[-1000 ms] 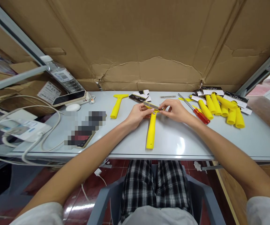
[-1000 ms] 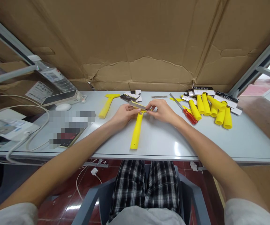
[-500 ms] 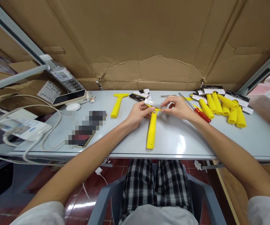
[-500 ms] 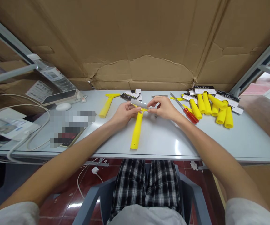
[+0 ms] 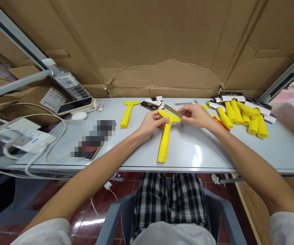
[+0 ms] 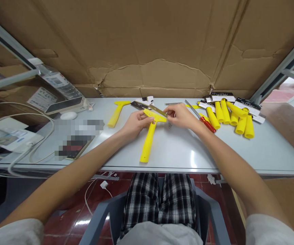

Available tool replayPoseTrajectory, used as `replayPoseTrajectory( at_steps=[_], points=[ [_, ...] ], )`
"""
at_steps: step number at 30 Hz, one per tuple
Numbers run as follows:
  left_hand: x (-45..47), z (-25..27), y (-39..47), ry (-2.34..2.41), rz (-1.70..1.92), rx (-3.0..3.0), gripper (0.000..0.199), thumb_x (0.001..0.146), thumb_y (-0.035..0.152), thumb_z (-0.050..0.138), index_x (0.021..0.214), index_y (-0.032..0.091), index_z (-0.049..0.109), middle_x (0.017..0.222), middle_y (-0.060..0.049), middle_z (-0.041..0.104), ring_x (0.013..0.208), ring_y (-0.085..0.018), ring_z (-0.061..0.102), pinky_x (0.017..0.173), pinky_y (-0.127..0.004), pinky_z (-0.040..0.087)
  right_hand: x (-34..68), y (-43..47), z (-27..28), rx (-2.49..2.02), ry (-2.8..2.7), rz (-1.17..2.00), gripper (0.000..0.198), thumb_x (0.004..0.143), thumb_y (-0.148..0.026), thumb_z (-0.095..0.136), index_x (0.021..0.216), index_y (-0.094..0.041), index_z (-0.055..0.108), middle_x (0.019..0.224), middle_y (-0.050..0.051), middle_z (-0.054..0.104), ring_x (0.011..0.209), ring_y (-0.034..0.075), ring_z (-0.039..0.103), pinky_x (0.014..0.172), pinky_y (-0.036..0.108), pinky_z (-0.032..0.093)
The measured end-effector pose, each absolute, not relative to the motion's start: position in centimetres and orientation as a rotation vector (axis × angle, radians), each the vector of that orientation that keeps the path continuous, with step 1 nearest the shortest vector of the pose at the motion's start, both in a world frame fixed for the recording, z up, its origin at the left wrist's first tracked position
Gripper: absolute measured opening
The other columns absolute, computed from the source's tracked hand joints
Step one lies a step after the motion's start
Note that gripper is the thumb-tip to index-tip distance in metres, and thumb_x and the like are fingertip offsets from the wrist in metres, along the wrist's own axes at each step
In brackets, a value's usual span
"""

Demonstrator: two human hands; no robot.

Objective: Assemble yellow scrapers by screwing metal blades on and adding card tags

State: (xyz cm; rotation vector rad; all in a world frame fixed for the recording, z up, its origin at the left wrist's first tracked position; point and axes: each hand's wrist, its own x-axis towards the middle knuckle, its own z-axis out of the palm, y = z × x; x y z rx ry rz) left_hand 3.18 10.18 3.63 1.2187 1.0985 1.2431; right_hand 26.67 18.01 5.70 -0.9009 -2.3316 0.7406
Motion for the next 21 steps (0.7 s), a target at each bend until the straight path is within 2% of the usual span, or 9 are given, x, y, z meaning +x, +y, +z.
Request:
replayPoseTrajectory(
  at_steps=[2, 6, 11, 16, 19, 21],
  points=[
    [3.3, 3.6, 10.1, 1.108, 1.238, 1.208, 0.045, 0.068, 0.043, 0.096, 0.097, 0.016, 0.075, 0.086, -0.006, 0.079, 0.081, -0.02, 0.072, 0.072, -0.031, 0.053, 26.5, 17.8, 6.0, -0.898, -2.132, 0.937, 0.026, 0.081, -0.029, 0.066, 0.098, -0.011, 0.073, 0.09, 0.006, 0.07, 0.076, 0.007, 0.062, 0.072, 0.021, 0.05],
    [3.8, 3.5, 9.9, 1.11, 1.201, 1.199, 0.047, 0.067, 0.045, 0.096, 0.097, 0.015, 0.075, 0.092, -0.009, 0.08, 0.085, -0.022, 0.074, 0.073, -0.032, 0.054, 25.2, 17.1, 5.7, -0.84, -1.807, 1.21, 0.04, 0.078, -0.046, 0.077, 0.096, -0.011, 0.07, 0.098, 0.008, 0.071, 0.087, 0.01, 0.066, 0.078, 0.024, 0.058],
    [4.4, 3.5, 9.4, 1.049, 1.234, 1.189, 0.051, 0.067, 0.047, 0.098, 0.101, 0.018, 0.072, 0.088, -0.006, 0.078, 0.083, -0.021, 0.074, 0.073, -0.032, 0.056, 23.5, 15.9, 4.4, -0.905, -1.761, 1.288, 0.055, 0.072, -0.058, 0.085, 0.095, -0.01, 0.077, 0.103, 0.01, 0.074, 0.09, 0.009, 0.065, 0.086, 0.023, 0.054],
    [4.7, 3.5, 9.3, 1.032, 1.285, 1.144, 0.05, 0.071, 0.051, 0.095, 0.096, 0.018, 0.07, 0.085, -0.002, 0.074, 0.078, -0.017, 0.071, 0.073, -0.03, 0.056, 23.3, 15.3, 4.4, -0.953, -1.792, 1.353, 0.063, 0.071, -0.066, 0.085, 0.094, -0.007, 0.078, 0.099, 0.01, 0.073, 0.086, 0.008, 0.062, 0.077, 0.02, 0.049],
    [4.6, 3.5, 9.5, 1.046, 1.337, 1.085, 0.046, 0.072, 0.049, 0.093, 0.096, 0.017, 0.07, 0.085, -0.001, 0.073, 0.076, -0.016, 0.069, 0.072, -0.028, 0.055, 23.5, 15.4, 4.8, -0.965, -1.75, 1.421, 0.071, 0.07, -0.073, 0.082, 0.092, -0.006, 0.074, 0.093, 0.01, 0.071, 0.079, 0.007, 0.058, 0.068, 0.02, 0.047],
    [4.4, 3.4, 9.8, 1.055, 1.374, 1.057, 0.043, 0.071, 0.045, 0.093, 0.095, 0.017, 0.07, 0.082, 0.0, 0.072, 0.072, -0.014, 0.066, 0.069, -0.027, 0.053, 23.7, 15.5, 5.1, -0.95, -1.626, 1.456, 0.072, 0.069, -0.072, 0.083, 0.098, -0.008, 0.071, 0.092, 0.008, 0.068, 0.077, 0.007, 0.058, 0.063, 0.02, 0.047]
  ],
)
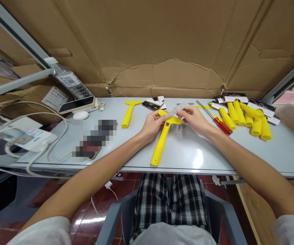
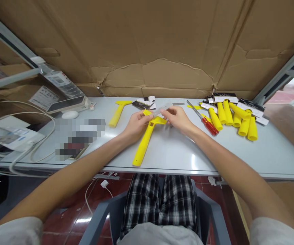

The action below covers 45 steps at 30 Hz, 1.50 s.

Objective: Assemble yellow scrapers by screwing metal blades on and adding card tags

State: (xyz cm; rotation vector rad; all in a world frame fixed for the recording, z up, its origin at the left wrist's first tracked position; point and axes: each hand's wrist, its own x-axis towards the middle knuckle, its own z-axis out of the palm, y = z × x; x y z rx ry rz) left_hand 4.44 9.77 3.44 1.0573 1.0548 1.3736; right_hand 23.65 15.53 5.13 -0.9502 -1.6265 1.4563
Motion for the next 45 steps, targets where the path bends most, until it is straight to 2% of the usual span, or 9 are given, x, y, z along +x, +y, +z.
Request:
replayPoseTrajectory(
  at_steps=[3, 6, 8, 13, 19, 26, 33, 37, 45],
  points=[
    [4.1, 3.5, 10.0, 1.072, 1.4, 1.047, 0.043, 0.07, 0.042, 0.093, 0.097, 0.017, 0.071, 0.08, 0.001, 0.072, 0.068, -0.014, 0.065, 0.067, -0.027, 0.053, 24.0, 15.8, 5.8, -0.907, -1.448, 1.5, 0.066, 0.065, -0.058, 0.088, 0.108, -0.013, 0.068, 0.092, 0.005, 0.065, 0.074, 0.006, 0.056, 0.06, 0.021, 0.045],
    [3.8, 3.8, 10.1, 1.077, 1.408, 1.079, 0.044, 0.071, 0.044, 0.094, 0.099, 0.017, 0.072, 0.084, -0.001, 0.073, 0.072, -0.015, 0.068, 0.068, -0.028, 0.054, 24.4, 16.0, 6.6, -0.875, -1.369, 1.542, 0.055, 0.06, -0.041, 0.089, 0.102, -0.013, 0.064, 0.09, 0.003, 0.063, 0.074, 0.006, 0.057, 0.061, 0.022, 0.045],
    [3.6, 3.9, 10.2, 1.069, 1.41, 1.1, 0.046, 0.072, 0.046, 0.094, 0.101, 0.018, 0.072, 0.086, -0.001, 0.074, 0.074, -0.015, 0.069, 0.069, -0.029, 0.055, 24.6, 16.0, 6.9, -0.858, -1.332, 1.573, 0.052, 0.06, -0.036, 0.087, 0.099, -0.014, 0.062, 0.09, 0.003, 0.063, 0.075, 0.008, 0.06, 0.065, 0.023, 0.048],
    [3.3, 4.0, 10.2, 1.027, 1.434, 1.092, 0.055, 0.071, 0.05, 0.097, 0.109, 0.02, 0.07, 0.087, -0.002, 0.075, 0.077, -0.016, 0.071, 0.071, -0.031, 0.059, 25.1, 16.3, 7.2, -0.891, -1.237, 1.54, 0.064, 0.061, -0.029, 0.084, 0.119, -0.021, 0.059, 0.084, -0.001, 0.064, 0.081, 0.011, 0.068, 0.074, 0.025, 0.052],
    [3.0, 3.8, 10.4, 1.031, 1.472, 1.081, 0.055, 0.071, 0.049, 0.097, 0.109, 0.019, 0.07, 0.091, -0.005, 0.079, 0.081, -0.018, 0.073, 0.074, -0.034, 0.061, 25.5, 16.7, 7.1, -0.942, -1.223, 1.474, 0.056, 0.065, -0.036, 0.086, 0.112, -0.018, 0.06, 0.104, 0.004, 0.07, 0.097, 0.013, 0.072, 0.082, 0.025, 0.053],
    [3.1, 3.8, 10.4, 1.053, 1.449, 1.1, 0.057, 0.071, 0.05, 0.097, 0.11, 0.019, 0.07, 0.088, -0.004, 0.078, 0.081, -0.019, 0.073, 0.072, -0.032, 0.06, 25.1, 16.6, 6.6, -0.955, -1.342, 1.541, 0.061, 0.062, -0.05, 0.091, 0.103, -0.015, 0.063, 0.117, 0.008, 0.069, 0.109, 0.016, 0.069, 0.082, 0.025, 0.053],
    [3.3, 3.8, 10.1, 1.062, 1.455, 1.145, 0.051, 0.071, 0.05, 0.097, 0.103, 0.018, 0.072, 0.092, -0.006, 0.078, 0.082, -0.018, 0.072, 0.072, -0.031, 0.061, 25.2, 16.7, 6.2, -0.973, -1.4, 1.523, 0.06, 0.059, -0.051, 0.094, 0.1, -0.016, 0.069, 0.119, 0.006, 0.068, 0.101, 0.009, 0.061, 0.077, 0.021, 0.05],
    [3.3, 3.8, 10.2, 1.068, 1.455, 1.158, 0.053, 0.07, 0.051, 0.097, 0.104, 0.019, 0.073, 0.091, -0.005, 0.078, 0.08, -0.018, 0.072, 0.072, -0.032, 0.062, 25.2, 16.7, 6.0, -0.951, -1.421, 1.523, 0.06, 0.061, -0.052, 0.093, 0.103, -0.017, 0.069, 0.114, 0.005, 0.069, 0.099, 0.009, 0.062, 0.077, 0.02, 0.048],
    [3.6, 3.9, 9.8, 1.077, 1.461, 1.213, 0.052, 0.071, 0.052, 0.097, 0.104, 0.019, 0.074, 0.093, -0.006, 0.077, 0.081, -0.018, 0.072, 0.071, -0.032, 0.063, 25.0, 16.6, 5.7, -0.975, -1.417, 1.492, 0.061, 0.059, -0.05, 0.094, 0.104, -0.015, 0.072, 0.117, 0.007, 0.071, 0.096, 0.008, 0.063, 0.078, 0.021, 0.046]
  ],
)
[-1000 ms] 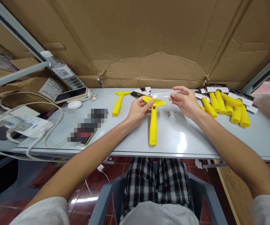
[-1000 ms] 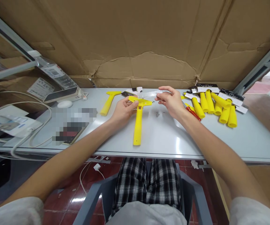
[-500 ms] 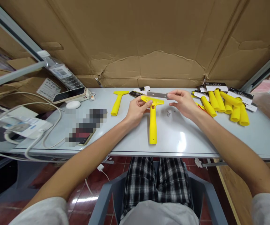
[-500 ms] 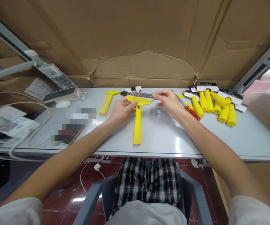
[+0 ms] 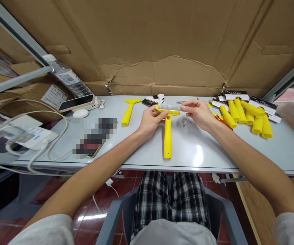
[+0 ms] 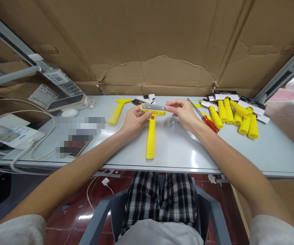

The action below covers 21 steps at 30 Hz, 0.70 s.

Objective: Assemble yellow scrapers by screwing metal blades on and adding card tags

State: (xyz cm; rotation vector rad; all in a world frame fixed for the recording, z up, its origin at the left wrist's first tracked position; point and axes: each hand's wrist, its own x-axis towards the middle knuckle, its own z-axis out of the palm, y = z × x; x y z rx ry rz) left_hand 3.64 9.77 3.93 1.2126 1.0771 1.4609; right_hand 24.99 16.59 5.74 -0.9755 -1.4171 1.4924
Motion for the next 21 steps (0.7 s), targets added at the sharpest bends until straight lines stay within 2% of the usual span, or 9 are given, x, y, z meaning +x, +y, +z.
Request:
replayPoseTrajectory(
  at_steps=[5, 11, 21],
  points=[
    [3.8, 3.8, 9.8, 1.073, 1.474, 1.236, 0.052, 0.07, 0.053, 0.097, 0.102, 0.019, 0.074, 0.091, -0.006, 0.078, 0.078, -0.018, 0.072, 0.069, -0.032, 0.061, 24.5, 16.5, 5.2, -1.017, -1.401, 1.47, 0.061, 0.058, -0.049, 0.093, 0.104, -0.015, 0.073, 0.112, 0.006, 0.071, 0.094, 0.008, 0.062, 0.078, 0.02, 0.046],
    [3.9, 3.6, 9.7, 1.09, 1.491, 1.204, 0.051, 0.069, 0.051, 0.097, 0.101, 0.018, 0.074, 0.085, -0.004, 0.077, 0.078, -0.018, 0.073, 0.069, -0.03, 0.057, 23.5, 16.0, 4.2, -1.052, -1.381, 1.461, 0.061, 0.059, -0.05, 0.091, 0.102, -0.012, 0.071, 0.106, 0.008, 0.071, 0.089, 0.008, 0.062, 0.07, 0.019, 0.044],
    [4.1, 3.5, 9.6, 1.103, 1.481, 1.213, 0.043, 0.074, 0.046, 0.094, 0.1, 0.016, 0.076, 0.094, -0.007, 0.081, 0.079, -0.017, 0.073, 0.071, -0.03, 0.056, 22.9, 15.2, 4.2, -1.052, -1.312, 1.49, 0.046, 0.067, -0.04, 0.088, 0.095, -0.012, 0.065, 0.108, 0.009, 0.069, 0.088, 0.01, 0.064, 0.066, 0.023, 0.057]
  ],
)
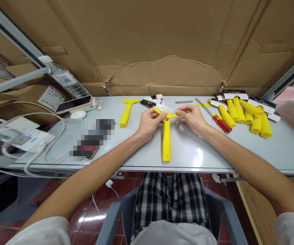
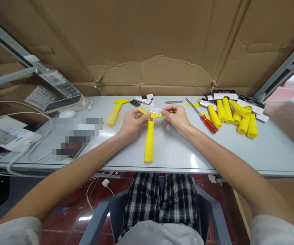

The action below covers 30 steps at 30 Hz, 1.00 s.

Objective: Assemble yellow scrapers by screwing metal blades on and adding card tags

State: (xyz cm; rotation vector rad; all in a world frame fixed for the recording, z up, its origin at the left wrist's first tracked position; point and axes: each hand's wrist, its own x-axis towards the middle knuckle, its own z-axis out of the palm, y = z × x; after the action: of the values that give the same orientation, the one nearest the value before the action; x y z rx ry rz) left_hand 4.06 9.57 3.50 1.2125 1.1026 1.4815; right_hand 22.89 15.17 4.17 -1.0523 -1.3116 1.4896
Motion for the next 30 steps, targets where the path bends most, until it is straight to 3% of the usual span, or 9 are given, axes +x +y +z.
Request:
replayPoseTrajectory(
  at_steps=[8, 15, 20, 24, 30],
  points=[
    [4.0, 3.5, 9.5, 1.107, 1.485, 1.251, 0.04, 0.076, 0.044, 0.092, 0.101, 0.017, 0.075, 0.092, -0.006, 0.081, 0.078, -0.018, 0.073, 0.07, -0.03, 0.055, 22.9, 14.9, 4.7, -0.962, -1.327, 1.589, 0.048, 0.07, -0.038, 0.091, 0.094, -0.011, 0.06, 0.095, 0.01, 0.07, 0.082, 0.012, 0.068, 0.067, 0.026, 0.06],
    [4.6, 3.7, 9.5, 1.172, 1.575, 1.15, 0.023, 0.079, 0.032, 0.08, 0.094, 0.019, 0.068, 0.092, -0.004, 0.077, 0.083, -0.018, 0.071, 0.072, -0.03, 0.055, 22.5, 14.6, 4.4, -0.918, -1.378, 1.547, 0.068, 0.054, -0.054, 0.098, 0.093, -0.01, 0.063, 0.094, 0.01, 0.071, 0.078, 0.011, 0.068, 0.072, 0.028, 0.063],
    [5.0, 4.0, 9.1, 1.196, 1.59, 1.119, 0.013, 0.085, 0.028, 0.072, 0.089, 0.022, 0.061, 0.081, 0.0, 0.066, 0.068, -0.015, 0.061, 0.063, -0.029, 0.051, 22.3, 14.0, 4.5, -0.915, -1.405, 1.541, 0.081, 0.044, -0.064, 0.099, 0.093, -0.01, 0.064, 0.095, 0.011, 0.072, 0.075, 0.011, 0.068, 0.071, 0.028, 0.063],
    [5.0, 3.9, 9.1, 1.23, 1.602, 1.176, 0.018, 0.085, 0.03, 0.073, 0.086, 0.023, 0.057, 0.074, 0.002, 0.06, 0.062, -0.015, 0.057, 0.059, -0.03, 0.049, 22.2, 13.7, 4.6, -0.933, -1.409, 1.546, 0.076, 0.048, -0.061, 0.099, 0.092, -0.01, 0.064, 0.093, 0.01, 0.071, 0.078, 0.011, 0.067, 0.07, 0.028, 0.064],
    [4.8, 3.5, 9.4, 1.206, 1.604, 1.195, 0.019, 0.085, 0.033, 0.075, 0.086, 0.023, 0.058, 0.073, 0.001, 0.062, 0.06, -0.015, 0.058, 0.058, -0.031, 0.051, 22.2, 13.4, 4.8, -0.941, -1.44, 1.723, 0.067, 0.063, -0.059, 0.095, 0.1, -0.012, 0.065, 0.1, 0.012, 0.072, 0.079, 0.015, 0.07, 0.06, 0.029, 0.061]
  ],
)
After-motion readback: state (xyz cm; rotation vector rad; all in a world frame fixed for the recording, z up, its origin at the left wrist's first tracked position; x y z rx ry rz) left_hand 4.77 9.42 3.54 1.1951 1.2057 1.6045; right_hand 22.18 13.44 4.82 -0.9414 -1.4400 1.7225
